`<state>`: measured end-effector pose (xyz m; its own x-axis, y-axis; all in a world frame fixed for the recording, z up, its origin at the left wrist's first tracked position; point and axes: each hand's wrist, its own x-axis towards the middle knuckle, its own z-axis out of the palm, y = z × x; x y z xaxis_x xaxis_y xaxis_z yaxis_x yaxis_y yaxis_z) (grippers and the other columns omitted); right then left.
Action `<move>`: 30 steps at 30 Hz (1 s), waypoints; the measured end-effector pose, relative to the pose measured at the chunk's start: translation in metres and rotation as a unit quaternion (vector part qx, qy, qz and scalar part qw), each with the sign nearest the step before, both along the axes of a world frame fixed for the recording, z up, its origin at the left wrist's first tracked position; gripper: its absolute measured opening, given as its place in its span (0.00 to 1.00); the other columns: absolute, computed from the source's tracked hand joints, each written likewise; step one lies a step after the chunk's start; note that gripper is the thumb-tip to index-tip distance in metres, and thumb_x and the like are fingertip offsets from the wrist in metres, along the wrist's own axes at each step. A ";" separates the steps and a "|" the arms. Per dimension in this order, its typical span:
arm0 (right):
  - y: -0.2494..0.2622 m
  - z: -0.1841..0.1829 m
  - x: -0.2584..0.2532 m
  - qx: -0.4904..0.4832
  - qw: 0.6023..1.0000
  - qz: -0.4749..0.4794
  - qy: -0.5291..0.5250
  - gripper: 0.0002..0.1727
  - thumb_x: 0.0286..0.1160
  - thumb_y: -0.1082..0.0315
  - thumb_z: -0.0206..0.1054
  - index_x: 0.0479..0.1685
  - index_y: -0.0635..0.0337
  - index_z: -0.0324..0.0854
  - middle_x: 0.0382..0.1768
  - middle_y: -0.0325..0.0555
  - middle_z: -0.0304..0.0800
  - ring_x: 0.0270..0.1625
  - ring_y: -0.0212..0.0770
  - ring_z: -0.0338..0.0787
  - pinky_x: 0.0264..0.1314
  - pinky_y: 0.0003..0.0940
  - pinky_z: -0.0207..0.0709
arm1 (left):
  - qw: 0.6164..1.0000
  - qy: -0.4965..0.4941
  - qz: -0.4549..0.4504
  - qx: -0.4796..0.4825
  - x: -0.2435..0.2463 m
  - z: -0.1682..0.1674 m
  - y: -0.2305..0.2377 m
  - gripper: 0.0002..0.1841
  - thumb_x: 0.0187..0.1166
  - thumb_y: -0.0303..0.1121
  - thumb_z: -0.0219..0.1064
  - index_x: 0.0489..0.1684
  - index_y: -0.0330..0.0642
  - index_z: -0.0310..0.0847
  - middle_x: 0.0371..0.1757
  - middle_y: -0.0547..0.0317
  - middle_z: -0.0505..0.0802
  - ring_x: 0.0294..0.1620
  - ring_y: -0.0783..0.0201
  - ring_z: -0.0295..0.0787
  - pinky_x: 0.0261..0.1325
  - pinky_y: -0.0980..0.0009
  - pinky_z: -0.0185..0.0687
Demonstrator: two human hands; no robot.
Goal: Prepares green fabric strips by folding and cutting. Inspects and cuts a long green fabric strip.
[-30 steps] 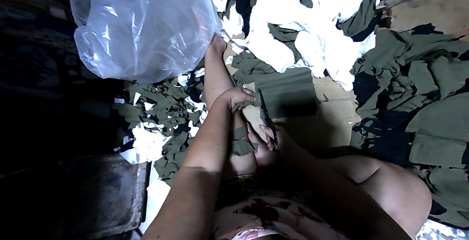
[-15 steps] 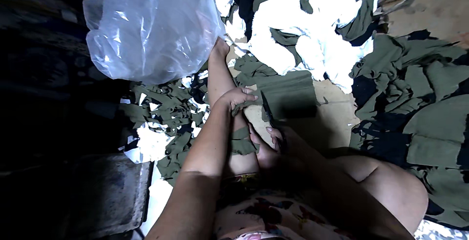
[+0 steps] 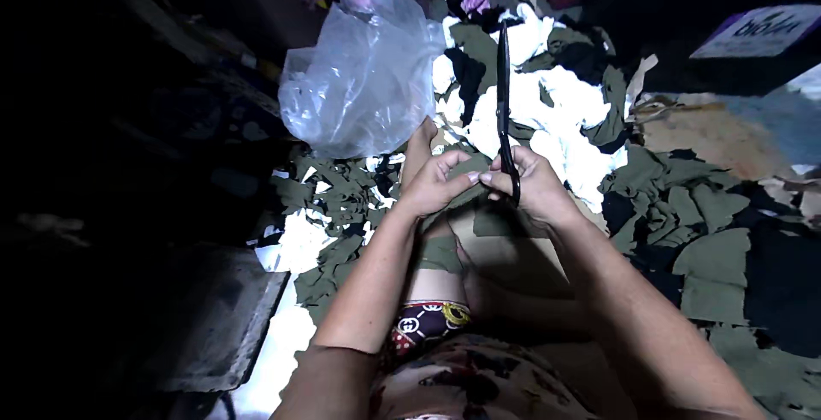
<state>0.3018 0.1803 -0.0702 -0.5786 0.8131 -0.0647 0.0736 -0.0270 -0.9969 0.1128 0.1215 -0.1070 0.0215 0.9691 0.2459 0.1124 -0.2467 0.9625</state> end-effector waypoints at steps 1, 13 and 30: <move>-0.001 0.013 -0.006 0.011 1.000 -0.002 -0.013 0.12 0.70 0.78 0.75 0.46 0.62 0.76 0.29 0.38 0.84 0.26 0.28 0.84 0.31 0.24 0.83 | 1.000 0.007 0.018 0.014 -0.001 0.008 -0.004 0.07 0.77 0.21 0.67 0.49 0.33 0.82 0.43 0.64 0.93 0.43 0.79 0.89 0.55 0.76 0.86; -0.015 0.151 -0.048 0.257 0.960 0.088 -0.067 0.12 0.65 0.78 0.76 0.42 0.61 0.79 0.31 0.39 0.88 0.24 0.28 0.85 0.28 0.23 0.82 | 0.988 -0.035 0.022 0.147 -0.033 0.084 -0.047 0.10 0.74 0.22 0.71 0.50 0.34 0.80 0.40 0.61 0.94 0.39 0.74 0.92 0.49 0.74 0.90; -0.055 0.260 -0.078 0.401 0.907 0.104 -0.077 0.14 0.63 0.78 0.77 0.40 0.53 0.77 0.31 0.30 0.86 0.27 0.23 0.85 0.31 0.19 0.84 | 0.985 -0.111 -0.030 0.130 -0.063 0.070 -0.093 0.09 0.82 0.25 0.63 0.54 0.39 0.85 0.42 0.68 0.95 0.42 0.77 0.91 0.52 0.75 0.90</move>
